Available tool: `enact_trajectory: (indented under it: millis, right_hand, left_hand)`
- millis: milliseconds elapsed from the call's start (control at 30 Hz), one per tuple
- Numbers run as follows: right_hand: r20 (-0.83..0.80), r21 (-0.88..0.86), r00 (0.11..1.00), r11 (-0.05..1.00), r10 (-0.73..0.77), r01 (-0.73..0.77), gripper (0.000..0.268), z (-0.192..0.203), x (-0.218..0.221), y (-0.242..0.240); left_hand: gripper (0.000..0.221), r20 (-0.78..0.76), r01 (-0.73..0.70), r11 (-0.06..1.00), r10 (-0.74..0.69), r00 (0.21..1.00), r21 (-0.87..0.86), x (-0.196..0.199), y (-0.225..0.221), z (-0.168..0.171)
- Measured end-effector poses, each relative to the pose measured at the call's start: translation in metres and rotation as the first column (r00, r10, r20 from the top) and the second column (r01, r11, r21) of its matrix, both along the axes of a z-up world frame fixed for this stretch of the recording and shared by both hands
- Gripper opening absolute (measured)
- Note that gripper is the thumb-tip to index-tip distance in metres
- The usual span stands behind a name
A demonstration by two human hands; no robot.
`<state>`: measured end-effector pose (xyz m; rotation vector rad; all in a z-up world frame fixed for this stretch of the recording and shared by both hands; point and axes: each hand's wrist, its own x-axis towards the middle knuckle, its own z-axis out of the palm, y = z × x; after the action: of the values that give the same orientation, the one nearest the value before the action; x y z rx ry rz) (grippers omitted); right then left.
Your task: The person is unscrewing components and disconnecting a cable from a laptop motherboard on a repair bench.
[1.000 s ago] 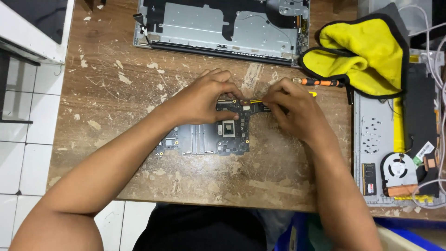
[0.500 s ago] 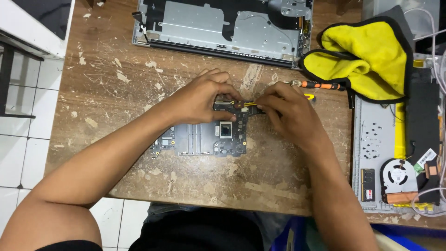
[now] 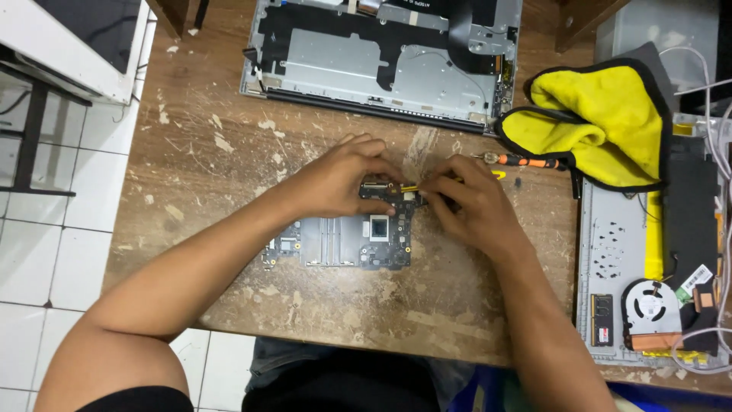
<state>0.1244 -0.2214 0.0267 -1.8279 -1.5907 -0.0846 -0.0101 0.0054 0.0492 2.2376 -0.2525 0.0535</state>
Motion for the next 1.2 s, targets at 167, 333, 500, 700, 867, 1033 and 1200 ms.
enact_trajectory:
  millis: [167,333,500,700,867,1033,1200]
  right_hand:
    - [-0.114,0.031,0.993,1.0,0.006,-0.003,0.005,-0.005,-0.001,0.005]
    - [-0.162,0.055,0.987,0.998,-0.021,0.031,0.004,-0.001,-0.004,0.006]
    - [-0.195,0.067,0.98,0.996,-0.041,0.055,0.004,-0.008,0.001,0.004]
    - [-0.133,0.108,0.991,0.994,-0.012,0.026,0.005,-0.013,0.001,0.002]
    - [-0.001,0.124,1.0,0.992,-0.02,0.02,0.007,-0.011,0.0,0.006]
    - [0.104,0.128,0.993,0.991,-0.049,0.035,0.004,-0.013,-0.005,0.005]
    - [0.146,0.145,0.985,0.987,-0.088,0.067,0.003,-0.015,-0.007,0.004]
  left_hand:
    - [0.041,0.124,-0.01,1.0,0.007,0.992,0.018,0.002,0.001,-0.018]
    - [0.042,0.183,-0.012,0.999,0.005,0.983,0.038,0.001,0.002,-0.022]
    - [0.039,0.237,-0.01,0.995,-0.013,0.972,0.096,0.004,0.0,-0.023]
    - [0.028,0.371,-0.021,0.988,-0.038,0.928,0.154,0.0,-0.005,-0.025]
    - [0.023,0.425,-0.038,0.981,-0.046,0.904,0.188,0.004,-0.004,-0.027]
    - [0.017,0.399,-0.038,0.99,-0.02,0.917,0.136,0.001,-0.007,-0.031]
    - [0.015,0.398,-0.03,0.996,-0.006,0.917,0.082,0.002,-0.007,-0.034]
